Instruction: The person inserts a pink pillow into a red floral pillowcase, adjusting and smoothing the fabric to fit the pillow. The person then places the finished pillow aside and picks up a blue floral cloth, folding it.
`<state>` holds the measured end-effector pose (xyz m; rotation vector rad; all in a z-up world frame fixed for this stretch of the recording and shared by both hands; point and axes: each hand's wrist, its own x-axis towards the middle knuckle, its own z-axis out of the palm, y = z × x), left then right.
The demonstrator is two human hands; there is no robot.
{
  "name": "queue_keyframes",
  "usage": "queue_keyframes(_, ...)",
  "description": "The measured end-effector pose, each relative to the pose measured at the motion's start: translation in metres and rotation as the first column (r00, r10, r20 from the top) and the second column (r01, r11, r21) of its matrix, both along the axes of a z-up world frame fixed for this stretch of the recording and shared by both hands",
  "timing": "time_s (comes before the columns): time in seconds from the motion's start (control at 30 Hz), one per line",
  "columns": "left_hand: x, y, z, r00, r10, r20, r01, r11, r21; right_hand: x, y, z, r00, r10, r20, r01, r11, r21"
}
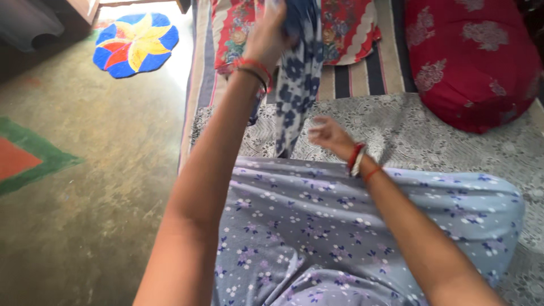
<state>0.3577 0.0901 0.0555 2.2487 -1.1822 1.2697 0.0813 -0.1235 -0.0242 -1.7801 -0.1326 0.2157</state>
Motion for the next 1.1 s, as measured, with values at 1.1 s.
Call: queue_keyframes(1.1,-0.186,0.002,0.000,0.071,-0.867,-0.493,-0.224,0.468,-0.855,-0.067,0.040,-0.092,0.969,-0.120,-0.215,0.091,0.986,-0.137)
